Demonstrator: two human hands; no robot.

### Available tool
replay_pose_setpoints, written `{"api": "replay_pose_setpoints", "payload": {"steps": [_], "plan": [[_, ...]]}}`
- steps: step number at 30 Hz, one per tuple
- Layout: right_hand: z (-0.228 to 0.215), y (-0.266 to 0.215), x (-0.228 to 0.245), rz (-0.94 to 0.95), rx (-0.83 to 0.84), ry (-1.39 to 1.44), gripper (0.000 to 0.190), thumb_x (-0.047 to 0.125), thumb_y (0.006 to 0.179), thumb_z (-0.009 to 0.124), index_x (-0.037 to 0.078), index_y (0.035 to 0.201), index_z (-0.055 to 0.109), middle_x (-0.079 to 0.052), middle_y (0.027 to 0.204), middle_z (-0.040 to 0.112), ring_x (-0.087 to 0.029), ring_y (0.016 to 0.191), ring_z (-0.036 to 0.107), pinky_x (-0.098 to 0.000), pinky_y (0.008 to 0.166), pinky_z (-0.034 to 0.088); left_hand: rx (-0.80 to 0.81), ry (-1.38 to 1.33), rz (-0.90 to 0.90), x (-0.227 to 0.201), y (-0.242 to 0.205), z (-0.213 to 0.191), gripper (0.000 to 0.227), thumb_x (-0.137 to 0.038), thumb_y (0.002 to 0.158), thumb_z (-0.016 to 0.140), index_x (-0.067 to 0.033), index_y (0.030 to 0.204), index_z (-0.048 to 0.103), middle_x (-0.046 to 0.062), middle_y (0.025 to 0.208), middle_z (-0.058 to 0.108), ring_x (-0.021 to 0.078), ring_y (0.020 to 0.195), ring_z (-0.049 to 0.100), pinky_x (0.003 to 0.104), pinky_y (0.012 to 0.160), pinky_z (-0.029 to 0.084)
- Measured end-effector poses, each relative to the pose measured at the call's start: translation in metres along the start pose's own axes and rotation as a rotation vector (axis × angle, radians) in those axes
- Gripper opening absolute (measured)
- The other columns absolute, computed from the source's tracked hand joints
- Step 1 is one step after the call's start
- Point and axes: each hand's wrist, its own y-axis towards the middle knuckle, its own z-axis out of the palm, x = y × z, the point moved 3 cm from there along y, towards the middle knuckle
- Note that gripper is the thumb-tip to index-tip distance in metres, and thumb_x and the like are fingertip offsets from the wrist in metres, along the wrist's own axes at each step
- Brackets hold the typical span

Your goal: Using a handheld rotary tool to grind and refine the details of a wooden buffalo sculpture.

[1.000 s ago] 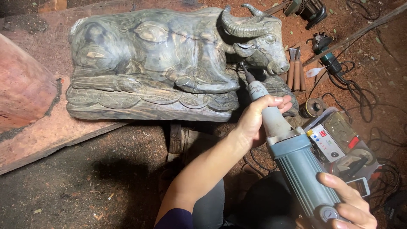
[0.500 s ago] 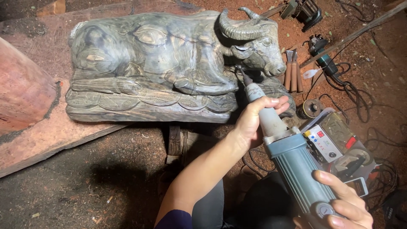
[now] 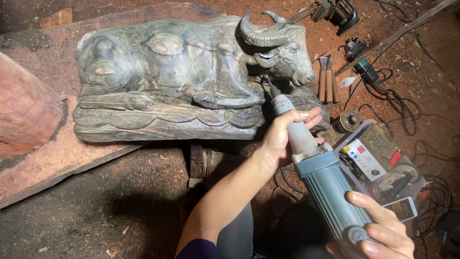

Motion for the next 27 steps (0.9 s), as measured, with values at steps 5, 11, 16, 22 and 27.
{"api": "replay_pose_setpoints", "payload": {"steps": [5, 11, 16, 22, 27], "plan": [[0.007, 0.003, 0.007, 0.034, -0.058, -0.011, 0.066, 0.032, 0.067, 0.094, 0.023, 0.121, 0.056, 0.009, 0.131, 0.051, -0.045, 0.122, 0.071, -0.0441, 0.110, 0.069, 0.026, 0.034, -0.007, 0.003, 0.005, -0.003, 0.071, -0.029, 0.075, 0.065, -0.0006, 0.139, 0.056, 0.020, 0.160, 0.046, 0.0219, 0.153, 0.039, 0.055, 0.099, 0.050], [0.001, 0.001, 0.002, -0.011, -0.012, 0.006, 0.069, 0.033, 0.069, 0.095, 0.024, 0.127, 0.059, 0.012, 0.138, 0.055, -0.048, 0.124, 0.071, -0.0473, 0.110, 0.070, 0.001, 0.058, -0.001, -0.001, -0.003, 0.004, 0.062, -0.030, 0.075, 0.063, -0.0030, 0.131, 0.057, 0.016, 0.159, 0.047, 0.0243, 0.150, 0.043, 0.058, 0.104, 0.046], [0.007, -0.009, 0.000, -0.038, -0.165, -0.009, 0.063, 0.039, 0.065, 0.093, 0.023, 0.114, 0.057, 0.010, 0.105, 0.046, -0.042, 0.106, 0.073, -0.0407, 0.098, 0.070, -0.035, 0.126, -0.021, -0.005, -0.011, 0.013, 0.082, -0.034, 0.070, 0.062, -0.0018, 0.145, 0.052, 0.024, 0.159, 0.045, 0.0227, 0.149, 0.043, 0.050, 0.111, 0.043], [0.008, -0.006, 0.005, 0.070, -0.093, -0.040, 0.063, 0.033, 0.069, 0.092, 0.024, 0.120, 0.057, 0.010, 0.115, 0.050, -0.046, 0.119, 0.072, -0.0415, 0.108, 0.069, -0.054, 0.116, -0.027, -0.004, -0.014, 0.017, 0.083, -0.031, 0.069, 0.062, -0.0040, 0.147, 0.051, 0.023, 0.159, 0.046, 0.0210, 0.150, 0.042, 0.047, 0.116, 0.039], [0.002, -0.022, -0.014, -0.125, -0.186, 0.019, 0.067, 0.044, 0.060, 0.095, 0.025, 0.112, 0.057, 0.011, 0.089, 0.044, -0.033, 0.092, 0.073, -0.0413, 0.090, 0.070, -0.078, 0.209, -0.009, -0.003, -0.016, 0.018, 0.090, -0.036, 0.066, 0.063, -0.0088, 0.151, 0.049, 0.020, 0.158, 0.047, 0.0240, 0.140, 0.050, 0.042, 0.110, 0.046]]}}
